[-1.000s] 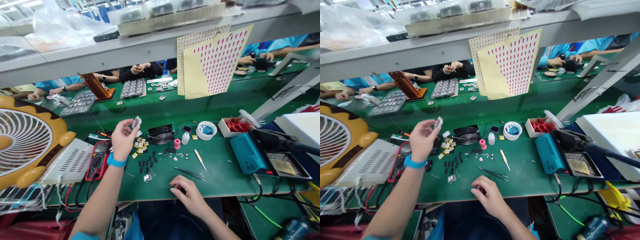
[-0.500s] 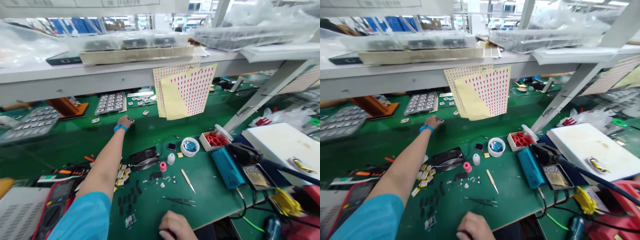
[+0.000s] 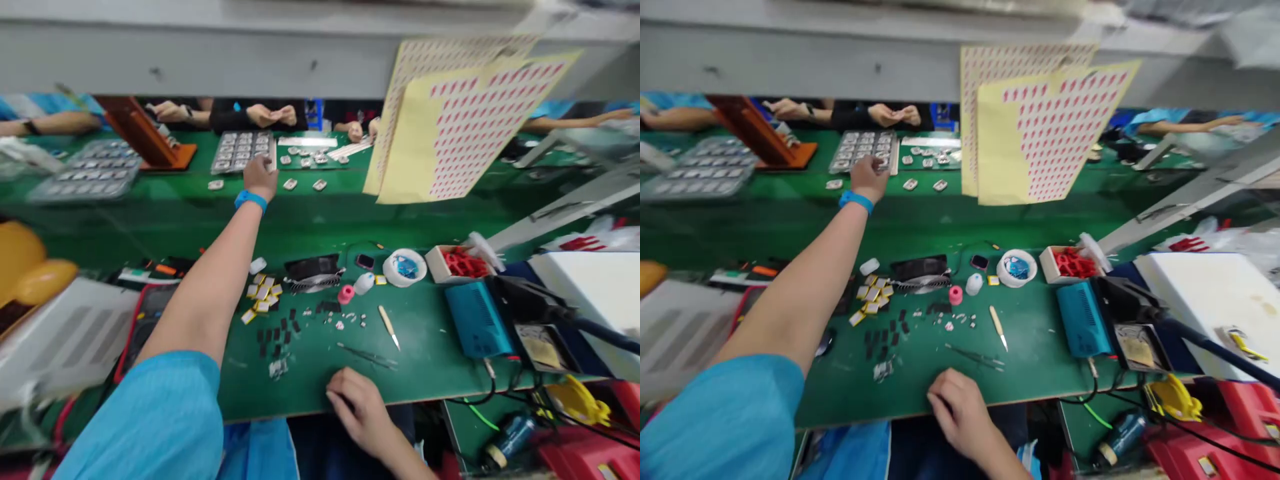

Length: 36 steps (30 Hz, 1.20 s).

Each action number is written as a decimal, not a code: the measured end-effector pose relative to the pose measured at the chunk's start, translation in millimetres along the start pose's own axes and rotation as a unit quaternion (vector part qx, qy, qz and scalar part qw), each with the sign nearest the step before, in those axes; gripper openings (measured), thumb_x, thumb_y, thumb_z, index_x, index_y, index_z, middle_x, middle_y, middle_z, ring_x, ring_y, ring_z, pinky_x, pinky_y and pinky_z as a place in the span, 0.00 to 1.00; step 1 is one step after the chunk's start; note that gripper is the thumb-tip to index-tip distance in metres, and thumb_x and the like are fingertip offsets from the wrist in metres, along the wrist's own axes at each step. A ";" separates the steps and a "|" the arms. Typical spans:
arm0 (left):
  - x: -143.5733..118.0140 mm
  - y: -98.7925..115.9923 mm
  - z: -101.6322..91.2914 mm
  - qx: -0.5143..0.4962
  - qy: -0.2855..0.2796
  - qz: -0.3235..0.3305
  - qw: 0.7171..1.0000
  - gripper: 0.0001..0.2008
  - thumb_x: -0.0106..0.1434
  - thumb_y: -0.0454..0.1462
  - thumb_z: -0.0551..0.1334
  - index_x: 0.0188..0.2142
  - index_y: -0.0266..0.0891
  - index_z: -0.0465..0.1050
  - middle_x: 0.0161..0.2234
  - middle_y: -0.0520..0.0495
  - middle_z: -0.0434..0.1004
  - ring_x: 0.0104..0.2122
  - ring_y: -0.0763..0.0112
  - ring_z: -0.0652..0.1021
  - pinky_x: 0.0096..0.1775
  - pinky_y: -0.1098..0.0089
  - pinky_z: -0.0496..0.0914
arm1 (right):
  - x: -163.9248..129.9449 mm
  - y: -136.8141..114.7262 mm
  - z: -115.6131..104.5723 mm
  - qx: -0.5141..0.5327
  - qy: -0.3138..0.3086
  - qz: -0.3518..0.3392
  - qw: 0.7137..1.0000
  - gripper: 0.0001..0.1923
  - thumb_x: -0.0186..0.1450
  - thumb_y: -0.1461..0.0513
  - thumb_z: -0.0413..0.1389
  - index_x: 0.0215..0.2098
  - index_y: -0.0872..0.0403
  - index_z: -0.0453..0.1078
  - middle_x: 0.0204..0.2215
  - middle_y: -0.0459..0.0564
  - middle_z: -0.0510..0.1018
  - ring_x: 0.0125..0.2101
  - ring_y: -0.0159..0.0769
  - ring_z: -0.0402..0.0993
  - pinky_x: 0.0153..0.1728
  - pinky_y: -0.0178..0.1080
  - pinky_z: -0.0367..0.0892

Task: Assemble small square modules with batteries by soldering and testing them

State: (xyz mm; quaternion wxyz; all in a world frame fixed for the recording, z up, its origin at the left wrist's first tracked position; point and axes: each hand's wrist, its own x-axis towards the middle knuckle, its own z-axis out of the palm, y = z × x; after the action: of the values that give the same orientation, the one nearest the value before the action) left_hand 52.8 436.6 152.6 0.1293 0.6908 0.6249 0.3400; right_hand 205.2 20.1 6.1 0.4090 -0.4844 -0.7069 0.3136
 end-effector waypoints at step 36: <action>-370.4 -44.9 -22.1 -0.089 -0.341 0.165 0.921 0.07 0.72 0.34 0.61 0.41 0.41 0.79 0.37 0.49 0.80 0.36 0.70 0.80 0.40 0.69 0.75 | -18.5 23.9 -100.8 -0.221 0.031 0.092 0.970 0.10 0.71 0.54 0.58 0.44 0.51 0.76 0.36 0.51 0.82 0.30 0.37 0.78 0.31 0.39 0.72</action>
State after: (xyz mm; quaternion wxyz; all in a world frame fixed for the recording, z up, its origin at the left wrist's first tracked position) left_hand 8.6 87.1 27.6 0.3377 0.8438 0.3877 0.1540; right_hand 307.9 15.4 28.2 0.2828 -0.6354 -0.6980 0.1705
